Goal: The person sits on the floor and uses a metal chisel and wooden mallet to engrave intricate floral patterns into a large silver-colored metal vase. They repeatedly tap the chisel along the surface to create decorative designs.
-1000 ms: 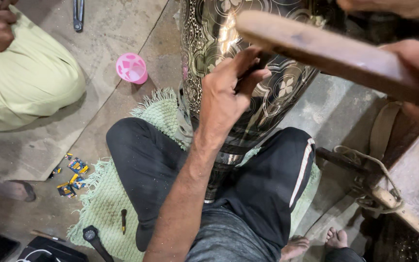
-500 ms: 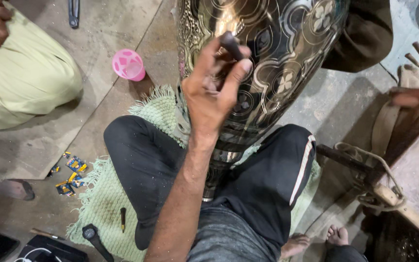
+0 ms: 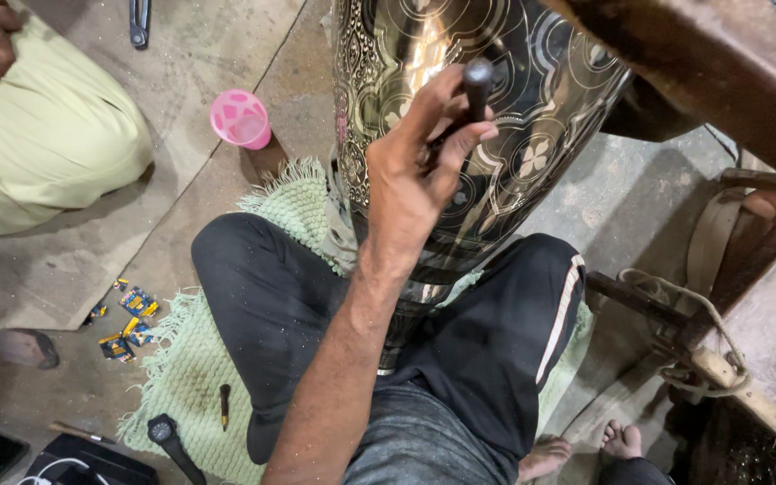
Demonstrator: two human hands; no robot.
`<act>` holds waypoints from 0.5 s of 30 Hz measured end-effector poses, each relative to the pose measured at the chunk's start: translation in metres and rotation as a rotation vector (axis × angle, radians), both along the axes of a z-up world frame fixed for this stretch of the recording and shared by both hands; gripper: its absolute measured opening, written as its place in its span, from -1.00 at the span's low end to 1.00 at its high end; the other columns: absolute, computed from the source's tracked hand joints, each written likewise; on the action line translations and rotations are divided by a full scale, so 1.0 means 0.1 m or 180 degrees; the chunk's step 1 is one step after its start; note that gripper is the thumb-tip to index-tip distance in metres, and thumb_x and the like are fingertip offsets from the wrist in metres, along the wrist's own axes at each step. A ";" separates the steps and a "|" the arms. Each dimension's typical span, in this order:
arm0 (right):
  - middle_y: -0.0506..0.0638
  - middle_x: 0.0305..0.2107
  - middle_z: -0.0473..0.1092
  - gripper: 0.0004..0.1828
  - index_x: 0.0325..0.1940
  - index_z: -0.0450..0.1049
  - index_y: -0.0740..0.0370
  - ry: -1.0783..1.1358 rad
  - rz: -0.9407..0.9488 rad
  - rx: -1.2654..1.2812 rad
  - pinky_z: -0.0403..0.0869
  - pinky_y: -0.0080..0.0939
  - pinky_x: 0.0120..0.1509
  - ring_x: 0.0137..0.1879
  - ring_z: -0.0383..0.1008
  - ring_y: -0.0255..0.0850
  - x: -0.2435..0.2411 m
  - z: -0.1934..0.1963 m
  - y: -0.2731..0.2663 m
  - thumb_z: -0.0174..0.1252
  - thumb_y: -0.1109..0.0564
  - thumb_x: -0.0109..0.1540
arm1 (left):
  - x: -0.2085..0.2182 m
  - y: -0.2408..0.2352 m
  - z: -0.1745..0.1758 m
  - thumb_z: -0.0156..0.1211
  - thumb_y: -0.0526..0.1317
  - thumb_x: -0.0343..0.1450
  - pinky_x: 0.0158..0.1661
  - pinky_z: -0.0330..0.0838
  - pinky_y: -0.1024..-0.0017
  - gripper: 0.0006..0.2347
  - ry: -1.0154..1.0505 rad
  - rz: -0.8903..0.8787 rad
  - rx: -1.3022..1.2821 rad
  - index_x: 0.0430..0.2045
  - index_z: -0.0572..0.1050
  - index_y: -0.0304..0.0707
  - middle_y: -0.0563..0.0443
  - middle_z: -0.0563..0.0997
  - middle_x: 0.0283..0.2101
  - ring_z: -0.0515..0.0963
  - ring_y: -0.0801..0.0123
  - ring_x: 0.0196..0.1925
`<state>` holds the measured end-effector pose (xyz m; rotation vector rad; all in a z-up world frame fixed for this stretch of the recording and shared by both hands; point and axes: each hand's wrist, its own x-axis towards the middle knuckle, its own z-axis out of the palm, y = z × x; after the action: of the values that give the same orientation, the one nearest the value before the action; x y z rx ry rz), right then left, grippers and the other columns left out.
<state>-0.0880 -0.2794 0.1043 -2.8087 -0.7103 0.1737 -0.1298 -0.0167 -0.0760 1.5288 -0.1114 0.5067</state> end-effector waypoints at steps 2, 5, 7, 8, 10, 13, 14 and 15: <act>0.23 -0.26 0.41 -0.58 0.10 0.39 0.42 0.0014 0.0018 -0.0003 0.47 -0.10 -0.07 -0.19 0.51 -0.03 -0.03 0.00 0.01 0.30 0.25 0.20 | -0.02 -0.01 0.00 0.20 -0.30 0.60 -0.09 0.73 0.47 -0.68 0.0044 -0.0043 0.0059 0.27 0.38 -0.05 -0.12 0.72 -0.02 0.77 0.37 0.00; 0.23 -0.26 0.41 -0.58 0.09 0.40 0.42 -0.0006 0.0045 -0.0019 0.47 -0.10 -0.08 -0.20 0.52 -0.03 -0.03 0.01 0.04 0.31 0.26 0.19 | -0.02 -0.02 0.02 0.17 -0.31 0.61 -0.19 0.76 0.54 -0.66 0.0040 -0.0183 -0.0060 0.30 0.38 -0.03 -0.12 0.72 -0.04 0.77 0.41 -0.06; 0.23 -0.27 0.42 -0.58 0.09 0.40 0.42 -0.0008 0.0063 -0.0025 0.47 -0.10 -0.09 -0.20 0.52 -0.03 -0.04 0.01 0.06 0.32 0.26 0.19 | -0.04 -0.03 0.01 0.12 -0.31 0.64 -0.04 0.73 0.48 -0.66 -0.0133 -0.0252 -0.0202 0.33 0.35 0.01 -0.17 0.67 0.01 0.74 0.37 0.05; 0.23 -0.27 0.42 -0.58 0.09 0.40 0.42 -0.0001 0.0074 -0.0022 0.47 -0.10 -0.09 -0.20 0.52 -0.03 -0.05 0.01 0.07 0.32 0.26 0.18 | -0.03 -0.04 0.01 0.12 -0.32 0.64 -0.05 0.73 0.50 -0.66 -0.0129 -0.0213 -0.0145 0.33 0.35 0.02 -0.17 0.67 0.02 0.73 0.36 0.06; 0.23 -0.27 0.42 -0.58 0.08 0.40 0.42 -0.0024 0.0093 -0.0038 0.47 -0.11 -0.10 -0.21 0.52 -0.03 -0.05 0.01 0.09 0.32 0.26 0.18 | 0.00 -0.04 0.00 0.13 -0.33 0.63 -0.07 0.72 0.52 -0.66 -0.0138 -0.0138 -0.0035 0.31 0.35 0.02 -0.18 0.67 0.06 0.73 0.35 0.08; 0.23 -0.28 0.42 -0.58 0.07 0.41 0.43 -0.0049 0.0143 -0.0034 0.47 -0.11 -0.10 -0.21 0.52 -0.03 -0.06 0.03 0.12 0.33 0.27 0.17 | -0.03 -0.04 -0.03 0.24 -0.33 0.59 -0.16 0.72 0.57 -0.67 -0.0049 0.0043 0.0153 0.25 0.40 -0.06 -0.18 0.69 0.02 0.76 0.35 0.05; 0.23 -0.28 0.42 -0.58 0.07 0.41 0.43 -0.0041 0.0172 -0.0045 0.47 -0.11 -0.11 -0.21 0.52 -0.03 -0.07 0.02 0.14 0.33 0.27 0.17 | -0.03 -0.05 -0.05 0.26 -0.32 0.58 -0.14 0.72 0.55 -0.67 -0.0037 0.0111 0.0228 0.24 0.40 -0.09 -0.16 0.70 0.00 0.76 0.35 0.04; 0.23 -0.28 0.42 -0.57 0.07 0.41 0.43 -0.0048 0.0178 -0.0043 0.47 -0.11 -0.11 -0.22 0.52 -0.03 -0.06 0.04 0.15 0.34 0.27 0.16 | -0.02 -0.06 -0.06 0.28 -0.32 0.56 -0.12 0.72 0.53 -0.67 -0.0035 0.0177 0.0303 0.23 0.40 -0.11 -0.15 0.70 -0.02 0.76 0.34 0.04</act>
<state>-0.0941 -0.2648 0.1080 -2.8076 -0.7944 0.1679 -0.1315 -0.0224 -0.0816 1.6258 -0.1030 0.5607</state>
